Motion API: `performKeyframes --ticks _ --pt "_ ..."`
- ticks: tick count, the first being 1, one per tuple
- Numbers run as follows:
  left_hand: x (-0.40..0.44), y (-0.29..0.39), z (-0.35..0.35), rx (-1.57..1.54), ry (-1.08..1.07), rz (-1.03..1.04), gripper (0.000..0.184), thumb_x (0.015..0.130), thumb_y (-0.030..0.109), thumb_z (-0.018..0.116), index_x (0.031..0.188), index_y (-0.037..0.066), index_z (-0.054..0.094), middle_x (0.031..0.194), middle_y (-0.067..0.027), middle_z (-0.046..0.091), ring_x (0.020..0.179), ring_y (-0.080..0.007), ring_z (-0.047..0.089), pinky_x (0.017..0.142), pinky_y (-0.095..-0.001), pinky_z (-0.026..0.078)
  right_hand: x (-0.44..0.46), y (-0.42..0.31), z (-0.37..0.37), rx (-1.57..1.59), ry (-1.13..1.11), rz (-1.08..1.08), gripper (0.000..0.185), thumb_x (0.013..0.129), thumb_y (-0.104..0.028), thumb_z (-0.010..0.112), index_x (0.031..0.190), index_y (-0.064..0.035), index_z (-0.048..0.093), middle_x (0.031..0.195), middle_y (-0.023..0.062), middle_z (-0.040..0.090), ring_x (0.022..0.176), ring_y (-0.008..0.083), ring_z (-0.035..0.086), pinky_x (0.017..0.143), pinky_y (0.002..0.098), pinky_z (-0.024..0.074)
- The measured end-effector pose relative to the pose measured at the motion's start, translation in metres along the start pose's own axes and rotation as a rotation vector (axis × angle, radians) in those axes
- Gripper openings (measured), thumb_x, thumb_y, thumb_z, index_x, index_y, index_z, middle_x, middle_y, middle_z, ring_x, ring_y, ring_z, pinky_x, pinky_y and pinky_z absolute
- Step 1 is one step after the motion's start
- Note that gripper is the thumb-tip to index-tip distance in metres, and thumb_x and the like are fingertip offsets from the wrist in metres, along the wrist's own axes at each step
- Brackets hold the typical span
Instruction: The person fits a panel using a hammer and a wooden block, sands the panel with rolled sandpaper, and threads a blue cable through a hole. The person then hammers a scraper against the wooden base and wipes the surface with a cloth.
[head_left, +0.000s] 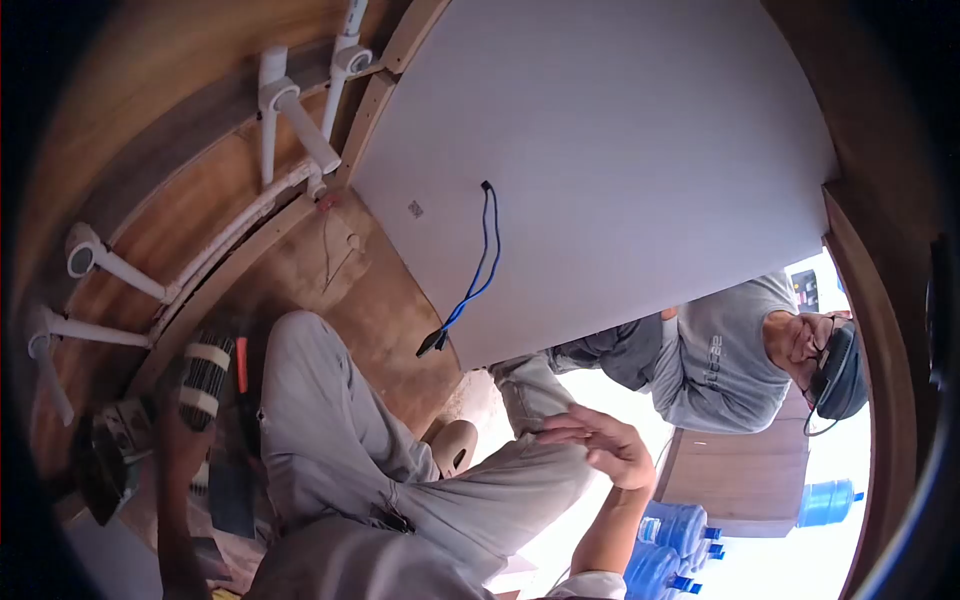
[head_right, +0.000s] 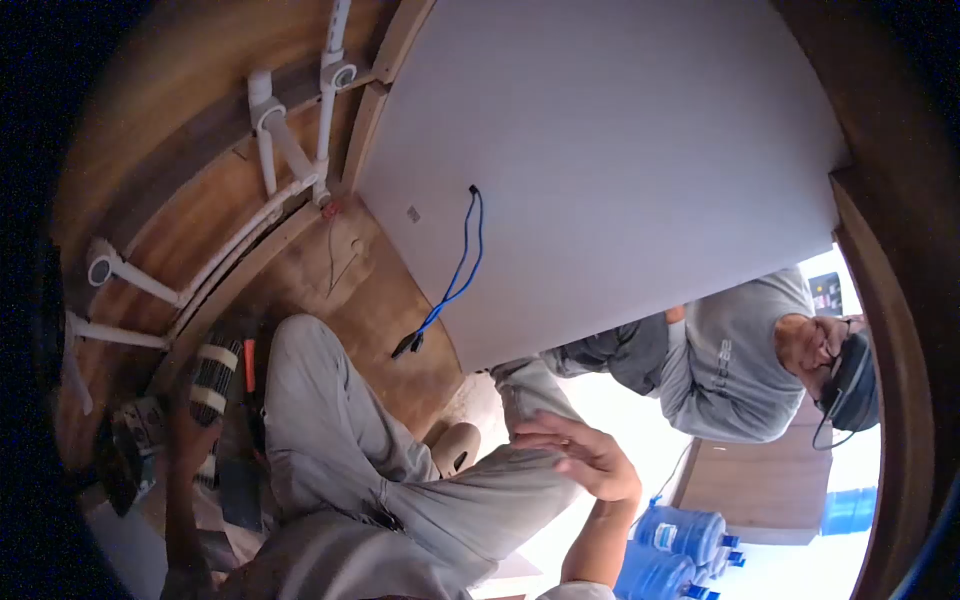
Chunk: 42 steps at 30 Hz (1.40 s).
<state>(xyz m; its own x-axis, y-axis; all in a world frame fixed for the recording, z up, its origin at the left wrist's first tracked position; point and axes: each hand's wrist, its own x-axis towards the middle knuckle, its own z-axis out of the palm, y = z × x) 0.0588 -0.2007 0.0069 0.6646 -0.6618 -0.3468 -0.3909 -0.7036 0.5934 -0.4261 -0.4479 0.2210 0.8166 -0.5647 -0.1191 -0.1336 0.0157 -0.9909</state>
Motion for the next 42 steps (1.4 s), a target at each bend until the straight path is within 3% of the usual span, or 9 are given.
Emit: performKeyframes --ticks 3,9,12,14,17,21,25,37,42 --pt "-0.025 0.028 -0.052 -0.299 -0.169 -0.191 0.073 0.073 0.011 0.077 0.137 -0.001 0.044 0.122 -0.0187 0.061 0.114 -0.0292 0.061 0.096 -0.0419 0.049 -0.020 0.009 -0.021 0.129 0.060 -0.196 0.062 0.095 -0.014 0.060 0.148 0.0057 0.034 0.133 0.0391 0.049 0.115 0.0504 0.058 0.099 0.0568 0.0461" --pt "-0.029 0.117 -0.047 -1.268 -0.341 0.498 0.093 0.074 0.044 0.082 0.145 0.000 0.039 0.127 -0.0177 0.060 0.120 -0.0261 0.058 0.100 -0.0404 0.046 -0.023 0.010 -0.024 0.096 0.227 -0.421 0.060 0.096 -0.020 0.061 0.144 0.0067 0.039 0.122 0.0369 0.057 0.110 0.0435 0.062 0.094 0.0540 0.0495" --pt "0.002 0.210 0.014 -1.395 -0.251 0.594 0.102 0.069 0.055 0.082 0.145 0.003 0.039 0.138 -0.0167 0.052 0.122 -0.0245 0.056 0.103 -0.0388 0.045 0.001 -0.033 -0.009 -0.070 0.826 -0.653 0.050 0.101 -0.024 0.054 0.140 0.0047 0.044 0.098 0.0190 0.066 0.090 0.0269 0.064 0.085 0.0384 0.0507" --pt "0.012 0.319 -0.006 -1.482 -0.415 0.556 0.082 0.077 0.037 0.081 0.142 0.004 0.042 0.126 -0.0102 0.058 0.106 -0.0141 0.061 0.085 -0.0292 0.053 -0.001 -0.076 -0.002 -0.211 1.100 -0.836 0.047 0.103 -0.026 0.051 0.138 0.0045 0.044 0.097 0.0163 0.065 0.090 0.0247 0.063 0.084 0.0343 0.0502" --pt "0.066 0.429 -0.017 -1.131 0.037 1.186 0.055 0.088 0.020 0.070 0.139 0.011 0.050 0.118 -0.0095 0.055 0.103 -0.0172 0.058 0.085 -0.0326 0.052 -0.020 -0.147 -0.026 -0.301 1.107 -1.223 0.047 0.104 -0.028 0.048 0.134 0.0068 0.045 0.112 0.0207 0.060 0.106 0.0268 0.060 0.091 0.0350 0.0499" --pt "0.136 0.518 -0.049 -0.995 0.490 0.912 0.085 0.077 0.012 0.074 0.150 0.006 0.032 0.133 -0.0228 0.052 0.125 -0.0327 0.051 0.102 -0.0460 0.044 0.029 -0.251 -0.009 -0.043 1.317 -1.578 0.068 0.094 -0.049 0.059 0.135 0.0038 0.046 0.133 0.0230 0.052 0.125 0.0356 0.052 0.106 0.0461 0.0431" --pt "0.199 0.556 -0.051 -0.682 1.101 0.978 0.101 0.070 0.014 0.079 0.154 0.010 0.022 0.135 -0.0268 0.044 0.127 -0.0436 0.042 0.106 -0.0537 0.036 0.008 -0.260 -0.071 -0.199 1.022 -1.673 0.078 0.089 -0.057 0.062 0.142 -0.0046 0.042 0.136 0.0172 0.052 0.129 0.0311 0.050 0.107 0.0491 0.0403" --pt "0.203 0.582 -0.046 -0.802 0.970 0.963 0.094 0.071 0.024 0.082 0.149 0.007 0.033 0.123 -0.0244 0.052 0.117 -0.0434 0.049 0.097 -0.0542 0.042 0.004 -0.268 -0.094 -1.074 1.571 -1.638 0.076 0.086 -0.057 0.065 0.140 -0.0079 0.045 0.137 0.0118 0.054 0.126 0.0277 0.053 0.106 0.0495 0.0411" --pt "0.143 0.599 -0.009 -0.582 1.071 1.272 0.099 0.066 0.027 0.085 0.149 0.009 0.034 0.123 -0.0220 0.051 0.114 -0.0390 0.050 0.094 -0.0531 0.042 -0.009 -0.266 -0.094 -1.460 1.709 -1.540 0.075 0.085 -0.058 0.066 0.140 -0.0092 0.047 0.137 0.0095 0.055 0.125 0.0263 0.055 0.106 0.0497 0.0414"
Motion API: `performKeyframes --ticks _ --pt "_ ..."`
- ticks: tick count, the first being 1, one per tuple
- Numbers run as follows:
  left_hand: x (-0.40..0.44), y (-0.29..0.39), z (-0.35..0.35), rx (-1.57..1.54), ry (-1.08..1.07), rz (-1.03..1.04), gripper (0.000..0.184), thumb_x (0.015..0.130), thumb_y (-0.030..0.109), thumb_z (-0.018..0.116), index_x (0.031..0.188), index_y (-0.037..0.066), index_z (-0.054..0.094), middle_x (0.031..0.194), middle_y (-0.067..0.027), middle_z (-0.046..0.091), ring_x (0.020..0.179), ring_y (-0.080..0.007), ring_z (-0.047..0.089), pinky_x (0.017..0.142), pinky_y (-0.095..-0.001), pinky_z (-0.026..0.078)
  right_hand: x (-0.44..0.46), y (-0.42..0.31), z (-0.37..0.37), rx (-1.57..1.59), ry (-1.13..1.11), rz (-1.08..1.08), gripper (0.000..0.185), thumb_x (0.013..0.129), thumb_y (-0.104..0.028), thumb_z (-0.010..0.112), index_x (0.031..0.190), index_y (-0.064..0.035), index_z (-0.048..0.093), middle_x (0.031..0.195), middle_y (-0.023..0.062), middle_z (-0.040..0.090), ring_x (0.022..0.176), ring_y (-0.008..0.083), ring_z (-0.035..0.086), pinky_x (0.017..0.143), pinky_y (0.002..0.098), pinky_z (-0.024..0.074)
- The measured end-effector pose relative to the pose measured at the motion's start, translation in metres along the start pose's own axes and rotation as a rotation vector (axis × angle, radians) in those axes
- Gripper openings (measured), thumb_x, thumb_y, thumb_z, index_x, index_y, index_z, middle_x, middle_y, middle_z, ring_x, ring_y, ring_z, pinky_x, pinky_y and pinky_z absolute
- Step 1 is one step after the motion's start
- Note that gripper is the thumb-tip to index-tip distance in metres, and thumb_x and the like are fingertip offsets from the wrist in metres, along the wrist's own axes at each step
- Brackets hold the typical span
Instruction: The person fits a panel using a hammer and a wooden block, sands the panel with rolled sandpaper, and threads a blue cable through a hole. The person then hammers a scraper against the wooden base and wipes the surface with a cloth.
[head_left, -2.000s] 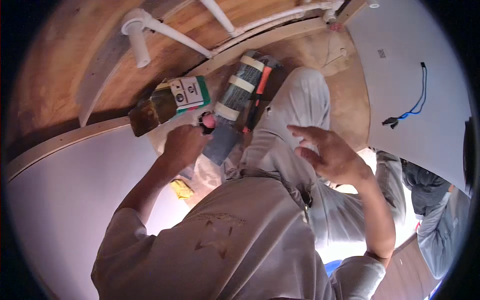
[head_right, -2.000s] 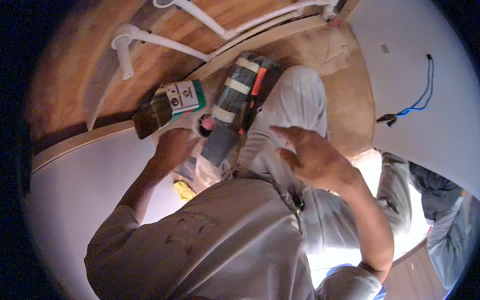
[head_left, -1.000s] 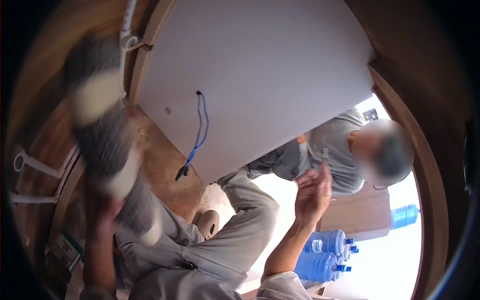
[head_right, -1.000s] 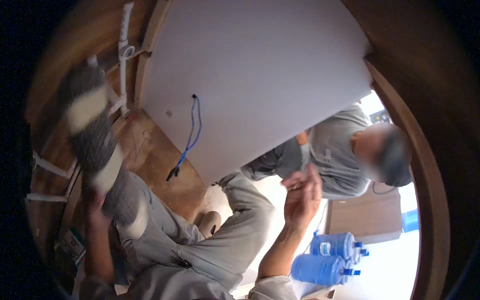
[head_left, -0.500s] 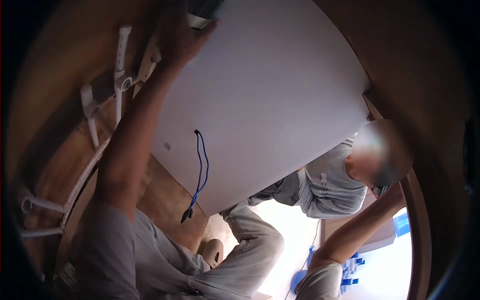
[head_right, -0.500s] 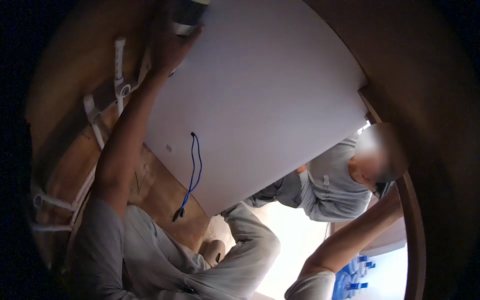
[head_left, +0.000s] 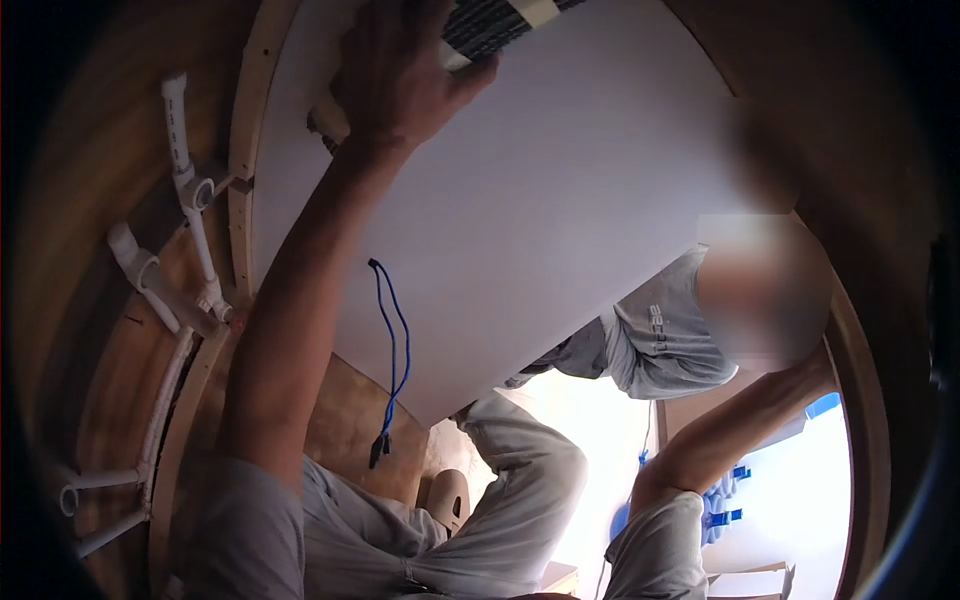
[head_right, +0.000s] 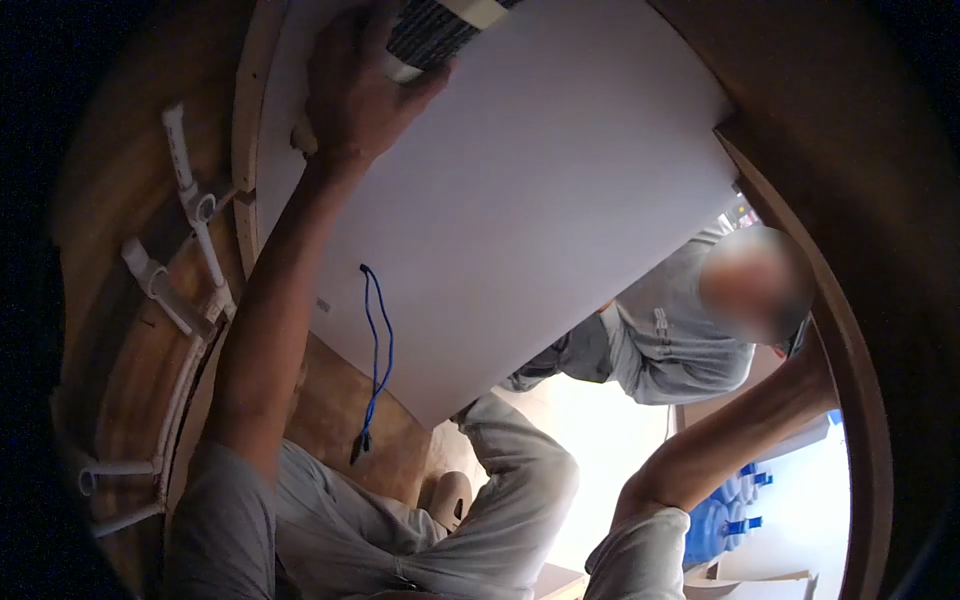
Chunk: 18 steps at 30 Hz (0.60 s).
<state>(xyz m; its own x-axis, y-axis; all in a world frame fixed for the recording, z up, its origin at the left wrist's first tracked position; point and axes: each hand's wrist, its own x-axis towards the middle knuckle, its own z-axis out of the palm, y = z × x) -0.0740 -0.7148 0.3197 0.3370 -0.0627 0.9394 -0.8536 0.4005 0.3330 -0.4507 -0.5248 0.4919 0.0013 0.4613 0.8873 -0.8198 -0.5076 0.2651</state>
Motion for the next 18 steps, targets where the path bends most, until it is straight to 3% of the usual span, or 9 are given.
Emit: performKeyframes --ticks 4,10,16,18 --pt "0.001 0.009 -0.003 0.019 -0.101 -0.054 0.099 0.067 0.030 0.084 0.149 0.010 0.033 0.126 -0.0222 0.049 0.115 -0.0389 0.049 0.094 -0.0526 0.042 -0.003 0.003 -0.006 -0.210 -0.051 -0.163 0.074 0.085 -0.058 0.066 0.139 -0.0103 0.048 0.137 0.0077 0.056 0.124 0.0252 0.056 0.105 0.0498 0.0416" --pt "-0.019 0.051 0.006 -0.089 -0.146 0.278 0.105 0.063 0.032 0.087 0.150 0.012 0.032 0.125 -0.0230 0.047 0.111 -0.0383 0.050 0.089 -0.0546 0.042 0.011 0.035 -0.029 -0.601 -0.166 -0.462 0.073 0.083 -0.058 0.067 0.138 -0.0119 0.050 0.137 0.0049 0.057 0.122 0.0235 0.058 0.105 0.0500 0.0420" --pt "-0.019 0.076 0.010 -0.130 -0.261 0.344 0.101 0.063 0.033 0.086 0.148 0.015 0.035 0.124 -0.0236 0.047 0.108 -0.0377 0.051 0.085 -0.0542 0.043 0.015 0.042 -0.039 -0.972 -0.272 -0.730 0.072 0.082 -0.058 0.069 0.137 -0.0135 0.052 0.138 0.0022 0.058 0.121 0.0218 0.060 0.105 0.0502 0.0424" --pt "-0.021 0.097 0.018 -0.144 -0.209 0.435 0.097 0.065 0.033 0.084 0.148 0.015 0.036 0.121 -0.0233 0.049 0.107 -0.0372 0.051 0.084 -0.0538 0.043 0.011 0.041 -0.043 -1.090 -0.310 -0.829 0.072 0.082 -0.058 0.069 0.137 -0.0141 0.052 0.138 0.0013 0.058 0.120 0.0212 0.060 0.104 0.0503 0.0425"
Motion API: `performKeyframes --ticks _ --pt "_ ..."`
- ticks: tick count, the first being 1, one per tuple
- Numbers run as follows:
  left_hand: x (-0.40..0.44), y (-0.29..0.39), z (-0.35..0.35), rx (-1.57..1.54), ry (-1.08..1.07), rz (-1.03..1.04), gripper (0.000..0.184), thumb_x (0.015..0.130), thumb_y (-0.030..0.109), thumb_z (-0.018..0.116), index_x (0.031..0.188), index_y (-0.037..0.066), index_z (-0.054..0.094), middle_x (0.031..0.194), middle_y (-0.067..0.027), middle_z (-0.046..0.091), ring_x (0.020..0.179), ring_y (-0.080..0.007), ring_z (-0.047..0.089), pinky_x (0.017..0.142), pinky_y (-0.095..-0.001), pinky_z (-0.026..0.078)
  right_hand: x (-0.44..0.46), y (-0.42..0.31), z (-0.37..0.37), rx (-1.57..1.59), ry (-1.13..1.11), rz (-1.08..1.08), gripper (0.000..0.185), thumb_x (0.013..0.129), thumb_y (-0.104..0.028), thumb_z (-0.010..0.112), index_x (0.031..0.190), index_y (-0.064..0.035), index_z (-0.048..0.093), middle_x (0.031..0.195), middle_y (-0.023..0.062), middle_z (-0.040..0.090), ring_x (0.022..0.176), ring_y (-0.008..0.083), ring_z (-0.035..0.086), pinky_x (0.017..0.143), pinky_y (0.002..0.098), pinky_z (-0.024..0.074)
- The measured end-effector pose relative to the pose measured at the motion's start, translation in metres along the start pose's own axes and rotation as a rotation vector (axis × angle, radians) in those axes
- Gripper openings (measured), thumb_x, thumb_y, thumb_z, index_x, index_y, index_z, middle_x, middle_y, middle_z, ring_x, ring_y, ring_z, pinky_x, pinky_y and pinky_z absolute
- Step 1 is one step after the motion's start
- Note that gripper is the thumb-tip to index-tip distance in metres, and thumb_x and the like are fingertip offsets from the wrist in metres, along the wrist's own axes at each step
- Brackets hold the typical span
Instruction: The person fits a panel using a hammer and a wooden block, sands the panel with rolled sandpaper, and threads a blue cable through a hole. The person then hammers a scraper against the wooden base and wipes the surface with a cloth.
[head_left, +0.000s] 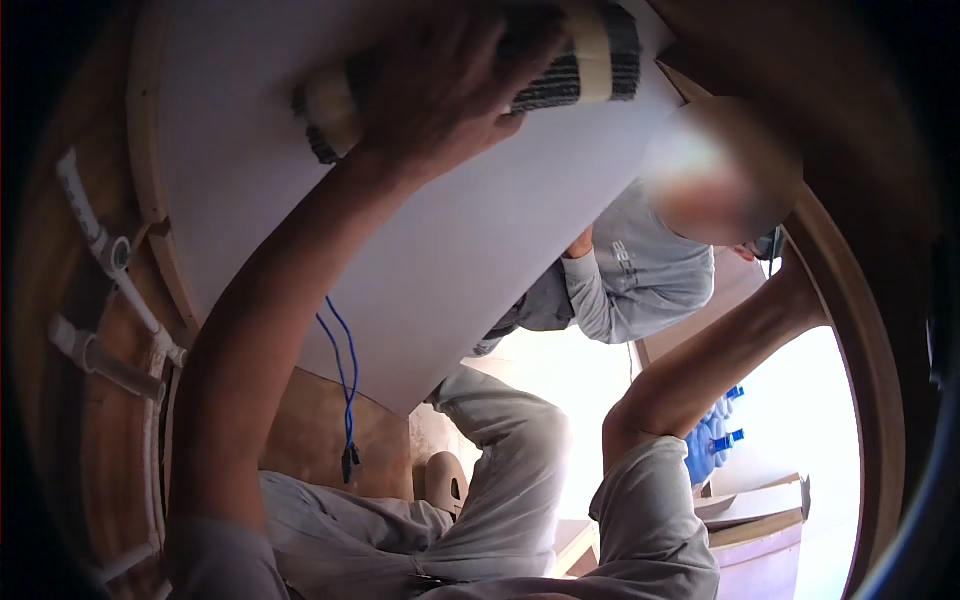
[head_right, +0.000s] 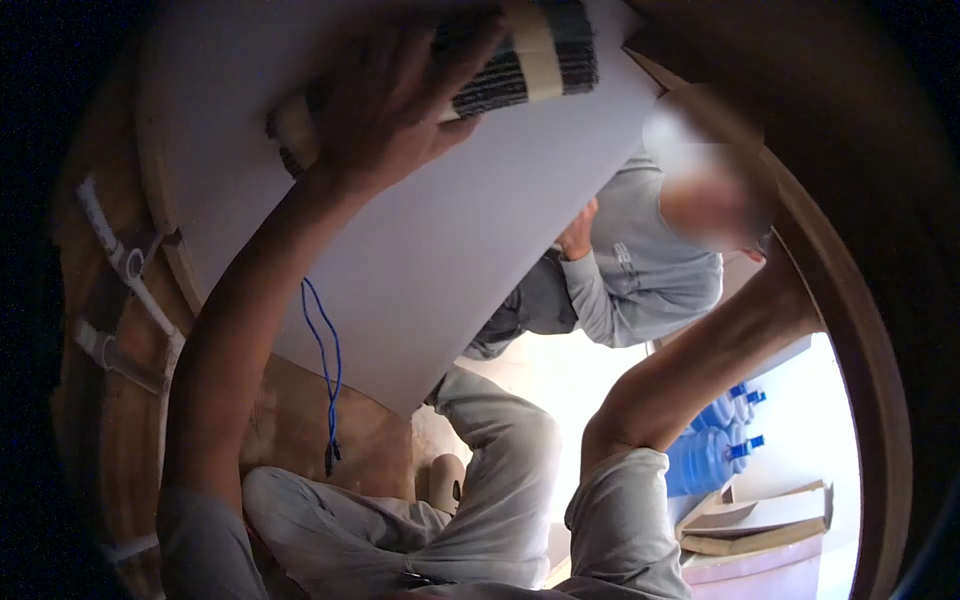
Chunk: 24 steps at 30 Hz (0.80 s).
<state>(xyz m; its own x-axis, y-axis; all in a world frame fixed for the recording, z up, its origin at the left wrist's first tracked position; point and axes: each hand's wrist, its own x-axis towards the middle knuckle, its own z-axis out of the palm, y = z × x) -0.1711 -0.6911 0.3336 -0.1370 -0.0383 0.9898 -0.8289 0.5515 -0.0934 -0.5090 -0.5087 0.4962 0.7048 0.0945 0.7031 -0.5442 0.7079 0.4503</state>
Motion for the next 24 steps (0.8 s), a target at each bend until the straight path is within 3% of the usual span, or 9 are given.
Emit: performKeyframes --ticks 11,24 --pt "0.003 0.039 0.022 0.060 0.105 0.103 0.085 0.068 0.031 0.077 0.144 0.014 0.042 0.118 -0.0225 0.052 0.104 -0.0349 0.053 0.083 -0.0521 0.043 -0.008 0.012 -0.013 -0.069 -0.065 -0.041 0.072 0.083 -0.058 0.068 0.137 -0.0142 0.052 0.138 0.0016 0.058 0.121 0.0216 0.060 0.105 0.0507 0.0420" --pt "-0.008 0.045 0.017 0.055 0.059 0.133 0.094 0.067 0.034 0.081 0.147 0.014 0.037 0.124 -0.0258 0.051 0.108 -0.0374 0.052 0.085 -0.0558 0.042 -0.005 -0.015 -0.035 -0.104 -0.091 -0.030 0.071 0.083 -0.058 0.066 0.138 -0.0145 0.052 0.139 0.0019 0.057 0.121 0.0221 0.060 0.105 0.0512 0.0414"
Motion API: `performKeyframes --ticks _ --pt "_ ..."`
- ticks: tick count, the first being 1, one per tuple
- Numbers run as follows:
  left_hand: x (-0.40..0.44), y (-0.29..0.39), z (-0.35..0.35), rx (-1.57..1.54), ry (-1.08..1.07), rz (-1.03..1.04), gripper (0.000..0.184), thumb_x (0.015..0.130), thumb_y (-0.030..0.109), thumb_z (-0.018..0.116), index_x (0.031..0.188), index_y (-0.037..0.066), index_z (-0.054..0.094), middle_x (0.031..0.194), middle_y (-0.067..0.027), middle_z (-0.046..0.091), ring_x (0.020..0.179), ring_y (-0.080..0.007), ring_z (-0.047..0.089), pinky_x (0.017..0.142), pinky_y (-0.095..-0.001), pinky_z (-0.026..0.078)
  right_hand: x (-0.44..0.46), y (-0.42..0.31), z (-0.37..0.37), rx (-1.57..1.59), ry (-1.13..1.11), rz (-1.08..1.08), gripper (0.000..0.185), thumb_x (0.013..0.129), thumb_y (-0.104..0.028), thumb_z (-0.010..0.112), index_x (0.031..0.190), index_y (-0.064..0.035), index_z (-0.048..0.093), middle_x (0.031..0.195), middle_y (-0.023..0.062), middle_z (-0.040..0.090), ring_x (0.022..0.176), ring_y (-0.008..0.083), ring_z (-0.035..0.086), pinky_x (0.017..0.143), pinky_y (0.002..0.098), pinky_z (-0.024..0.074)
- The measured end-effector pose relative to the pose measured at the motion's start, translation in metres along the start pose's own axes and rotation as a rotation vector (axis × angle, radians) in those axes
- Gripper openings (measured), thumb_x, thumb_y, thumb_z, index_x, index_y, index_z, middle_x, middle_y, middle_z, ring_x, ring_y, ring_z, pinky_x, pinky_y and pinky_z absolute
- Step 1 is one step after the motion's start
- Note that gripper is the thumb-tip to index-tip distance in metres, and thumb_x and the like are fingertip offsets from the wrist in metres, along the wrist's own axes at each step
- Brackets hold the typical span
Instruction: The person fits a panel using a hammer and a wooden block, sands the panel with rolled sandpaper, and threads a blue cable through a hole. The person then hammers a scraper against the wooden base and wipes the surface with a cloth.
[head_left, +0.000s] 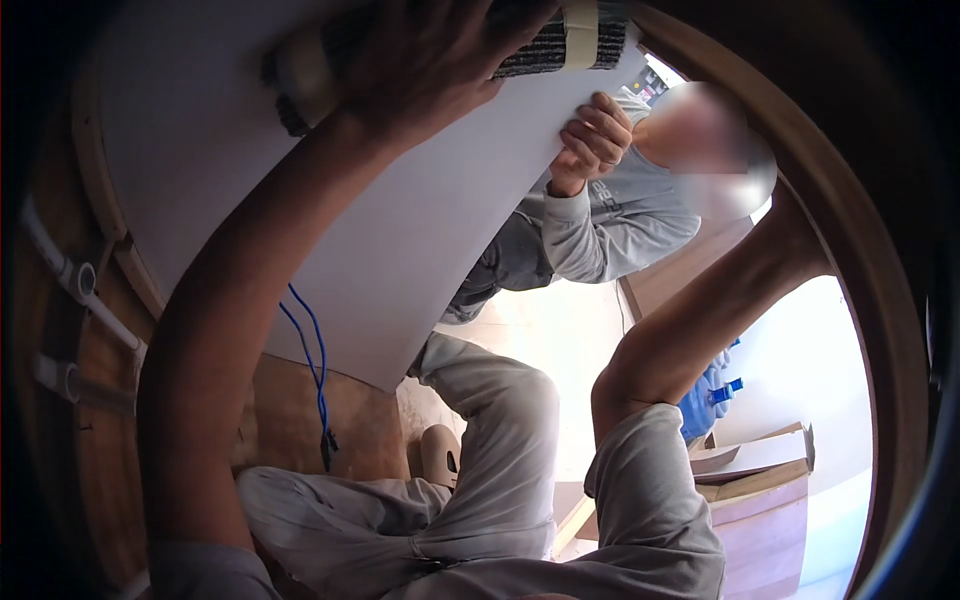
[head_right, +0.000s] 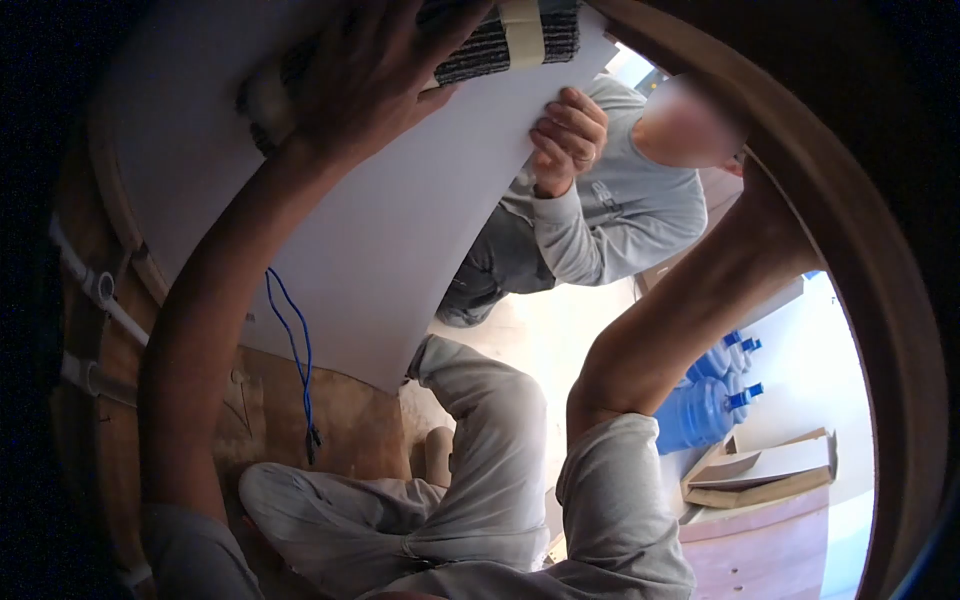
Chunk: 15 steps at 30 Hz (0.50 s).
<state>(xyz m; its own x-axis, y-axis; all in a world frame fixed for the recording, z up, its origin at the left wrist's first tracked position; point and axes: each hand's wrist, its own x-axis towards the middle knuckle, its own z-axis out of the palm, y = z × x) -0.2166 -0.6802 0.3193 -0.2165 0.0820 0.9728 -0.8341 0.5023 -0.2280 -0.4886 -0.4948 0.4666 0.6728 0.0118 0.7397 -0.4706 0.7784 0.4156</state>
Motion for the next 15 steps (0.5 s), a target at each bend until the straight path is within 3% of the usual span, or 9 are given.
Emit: performKeyframes --ticks 2,5,8,11,15 --pt "0.000 0.000 0.001 0.002 0.003 0.000 0.097 0.065 0.035 0.082 0.148 0.014 0.036 0.125 -0.0264 0.050 0.109 -0.0378 0.052 0.086 -0.0564 0.042 -0.001 0.006 0.002 -0.008 0.004 0.005 0.071 0.084 -0.058 0.066 0.138 -0.0145 0.052 0.139 0.0020 0.057 0.121 0.0221 0.059 0.105 0.0513 0.0413" --pt "-0.003 0.001 -0.008 0.015 -0.093 0.008 0.086 0.076 0.036 0.075 0.149 0.014 0.035 0.125 -0.0253 0.051 0.110 -0.0360 0.052 0.086 -0.0547 0.043 -0.001 -0.002 -0.006 -0.020 0.007 0.012 0.071 0.084 -0.058 0.065 0.138 -0.0145 0.052 0.139 0.0021 0.057 0.121 0.0223 0.059 0.105 0.0515 0.0412" --pt "-0.030 0.019 0.011 0.005 0.072 0.075 0.096 0.065 0.040 0.086 0.148 0.024 0.042 0.123 -0.0106 0.054 0.107 -0.0235 0.055 0.089 -0.0454 0.046 -0.002 0.000 -0.007 -0.027 0.008 0.018 0.071 0.084 -0.058 0.065 0.138 -0.0146 0.052 0.139 0.0022 0.057 0.121 0.0224 0.059 0.105 0.0516 0.0410" --pt "-0.041 0.031 0.022 0.033 0.000 0.039 0.109 0.057 0.043 0.086 0.152 0.033 0.033 0.127 -0.0128 0.050 0.109 -0.0276 0.053 0.085 -0.0486 0.044 -0.003 0.010 -0.003 -0.039 -0.010 0.010 0.071 0.084 -0.058 0.065 0.138 -0.0146 0.052 0.139 0.0022 0.057 0.122 0.0225 0.059 0.105 0.0517 0.0409" --pt "-0.038 0.033 0.012 0.024 0.044 0.040 0.111 0.056 0.043 0.086 0.153 0.030 0.033 0.124 -0.0135 0.051 0.107 -0.0265 0.053 0.082 -0.0474 0.044 -0.005 0.008 -0.013 -0.047 0.003 0.022 0.071 0.084 -0.059 0.064 0.138 -0.0147 0.052 0.139 0.0024 0.057 0.122 0.0226 0.059 0.105 0.0519 0.0407"
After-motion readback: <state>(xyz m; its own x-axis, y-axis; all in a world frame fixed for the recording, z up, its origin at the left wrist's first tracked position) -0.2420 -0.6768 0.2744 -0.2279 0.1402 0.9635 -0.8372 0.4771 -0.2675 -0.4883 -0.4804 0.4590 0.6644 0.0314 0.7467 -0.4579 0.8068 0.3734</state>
